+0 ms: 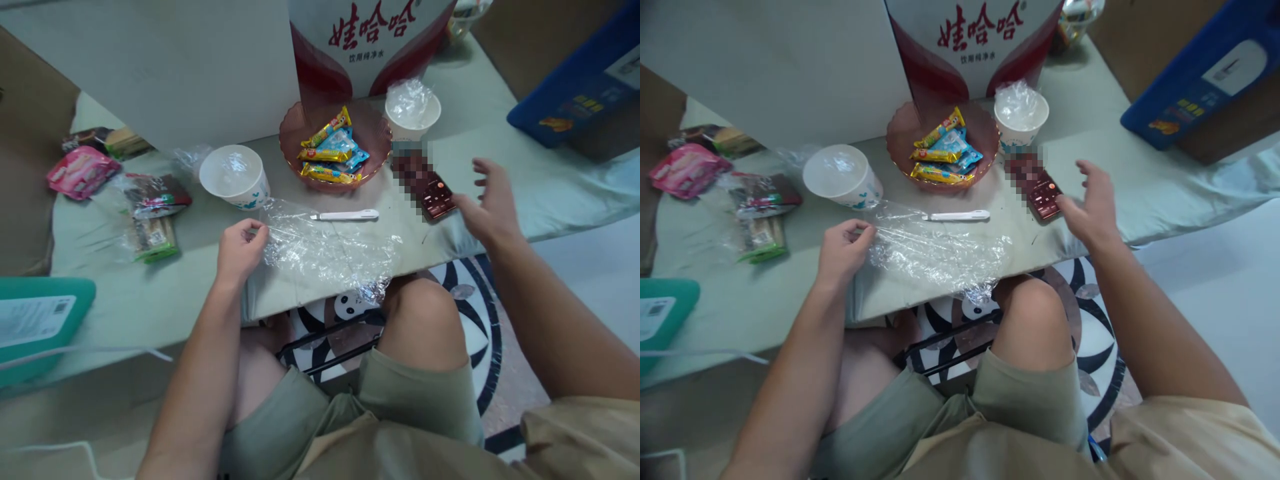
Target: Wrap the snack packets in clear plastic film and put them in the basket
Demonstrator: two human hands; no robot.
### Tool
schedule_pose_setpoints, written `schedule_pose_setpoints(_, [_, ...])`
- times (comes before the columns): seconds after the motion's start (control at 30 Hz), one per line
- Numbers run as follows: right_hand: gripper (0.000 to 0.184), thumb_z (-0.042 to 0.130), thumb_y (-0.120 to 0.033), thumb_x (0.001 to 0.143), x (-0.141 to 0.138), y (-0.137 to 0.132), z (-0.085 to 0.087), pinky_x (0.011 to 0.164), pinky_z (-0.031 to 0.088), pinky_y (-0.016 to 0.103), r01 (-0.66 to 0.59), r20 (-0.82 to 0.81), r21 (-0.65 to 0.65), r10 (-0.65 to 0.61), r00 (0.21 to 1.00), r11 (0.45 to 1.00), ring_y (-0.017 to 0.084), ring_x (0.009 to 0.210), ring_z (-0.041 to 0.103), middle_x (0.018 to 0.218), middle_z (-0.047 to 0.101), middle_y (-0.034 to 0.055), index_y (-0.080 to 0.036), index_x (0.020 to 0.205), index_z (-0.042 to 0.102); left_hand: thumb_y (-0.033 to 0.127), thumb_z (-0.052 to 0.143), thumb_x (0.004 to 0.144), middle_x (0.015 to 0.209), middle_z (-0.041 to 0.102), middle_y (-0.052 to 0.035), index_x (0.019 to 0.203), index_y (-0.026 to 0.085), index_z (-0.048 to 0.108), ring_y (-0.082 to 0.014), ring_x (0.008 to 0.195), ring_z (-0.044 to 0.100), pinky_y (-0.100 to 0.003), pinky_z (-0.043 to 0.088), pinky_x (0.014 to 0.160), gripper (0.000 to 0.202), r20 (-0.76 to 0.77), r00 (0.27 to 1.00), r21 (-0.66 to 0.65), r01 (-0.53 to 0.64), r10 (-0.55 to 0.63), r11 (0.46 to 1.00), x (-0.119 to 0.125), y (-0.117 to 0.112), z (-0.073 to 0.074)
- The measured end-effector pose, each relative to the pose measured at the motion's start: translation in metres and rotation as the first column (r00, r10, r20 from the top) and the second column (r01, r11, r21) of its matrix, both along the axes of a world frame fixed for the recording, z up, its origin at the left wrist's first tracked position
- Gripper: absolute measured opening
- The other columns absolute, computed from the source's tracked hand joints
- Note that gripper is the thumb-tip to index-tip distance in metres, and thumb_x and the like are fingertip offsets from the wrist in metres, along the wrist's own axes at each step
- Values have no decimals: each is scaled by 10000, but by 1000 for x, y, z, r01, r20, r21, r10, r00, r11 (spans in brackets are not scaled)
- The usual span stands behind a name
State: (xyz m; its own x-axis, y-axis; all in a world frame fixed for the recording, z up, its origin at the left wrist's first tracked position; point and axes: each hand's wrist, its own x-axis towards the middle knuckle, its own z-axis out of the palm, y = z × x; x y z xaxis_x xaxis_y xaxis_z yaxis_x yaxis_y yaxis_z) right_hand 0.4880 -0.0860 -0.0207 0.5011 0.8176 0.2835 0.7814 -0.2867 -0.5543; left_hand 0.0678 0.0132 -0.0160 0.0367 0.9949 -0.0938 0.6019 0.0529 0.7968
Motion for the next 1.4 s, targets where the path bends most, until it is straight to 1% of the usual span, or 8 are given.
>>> schedule_pose_setpoints(0.07, [448, 575, -220, 765, -19, -16, 11, 858, 537, 433, 91, -75, 208, -77, 994, 974, 263, 985, 682, 1167, 708, 209, -146, 1206, 607, 342, 603, 735, 476, 454, 52, 708, 196, 633, -99, 441, 370, -240, 228, 463, 152, 10, 1000, 3, -8, 8, 1000, -1, 0, 1])
schedule_pose_setpoints(0.17, [251, 537, -287, 853, -71, -32, 28, 773, 558, 388, -125, -152, 265, 170, 974, 956, 209, 786, 677, 888, 706, 87, -202, 1080, 605, 340, 623, 738, 486, 480, 47, 729, 190, 653, -99, 442, 375, -239, 227, 455, 153, 19, 1000, 13, -24, 24, 1000, -4, 1, 1])
schedule_pose_setpoints(0.33, [516, 642, -388, 857, -174, -13, 34, 1038, 539, 486, -616, -120, -27, 609, 784, 788, 310, 1215, 647, 1326, 665, 169, -172, 1323, 585, 321, 624, 741, 473, 464, 54, 721, 186, 657, -93, 433, 359, -230, 223, 446, 140, 35, 997, 31, -64, 63, 997, -9, 1, 2])
schedule_pose_setpoints(0.5, [682, 677, -341, 863, -228, 5, 1, 1172, 428, 565, -653, -72, -202, 654, 753, 730, 383, 1446, 485, 1595, 468, 193, -188, 1504, 502, 293, 616, 737, 478, 445, 59, 715, 180, 632, -86, 445, 358, -217, 227, 460, 116, 74, 995, 39, -73, 70, 997, -29, 0, 4])
schedule_pose_setpoints(0.93, [566, 541, -383, 938, -257, -10, -30, 1212, 280, 688, -543, 45, -273, 575, 817, 794, 440, 1532, 330, 1641, 437, 137, -261, 1489, 488, 408, 797, 712, 846, 663, -15, 1157, 201, 607, -182, 768, 613, -289, 459, 730, 526, -93, 996, -63, 4, -10, 998, -51, -12, 2])
schedule_pose_setpoints(1.17, [608, 585, -440, 883, -254, -23, -17, 1241, 243, 670, -596, -100, -31, 591, 801, 802, 405, 1563, 288, 1628, 423, 118, -312, 1468, 482, 315, 801, 692, 780, 488, 47, 1207, 296, 478, -227, 975, 717, -316, 562, 824, 608, 463, 882, -11, 109, -92, 994, -42, -28, 9])
schedule_pose_setpoints(1.3, [767, 664, -456, 827, -226, 5, -22, 1218, 378, 567, -595, -409, 232, 632, 658, 770, 335, 1466, 470, 1564, 492, 152, -267, 1517, 390, 351, 842, 633, 847, 484, 45, 1250, 374, 411, -220, 954, 722, -328, 595, 766, 753, 603, 785, -24, 195, -142, 980, -49, -43, 23])
schedule_pose_setpoints(1.4, [992, 793, -536, 716, -223, 26, -25, 1192, 430, 540, -680, -662, 280, 649, 374, 678, 322, 1489, 458, 1608, 458, 151, -286, 1562, 339, 342, 846, 593, 967, 555, 25, 1301, 419, 392, -195, 875, 715, -302, 566, 653, 845, 634, 756, -37, 241, -164, 970, -57, -55, 32])
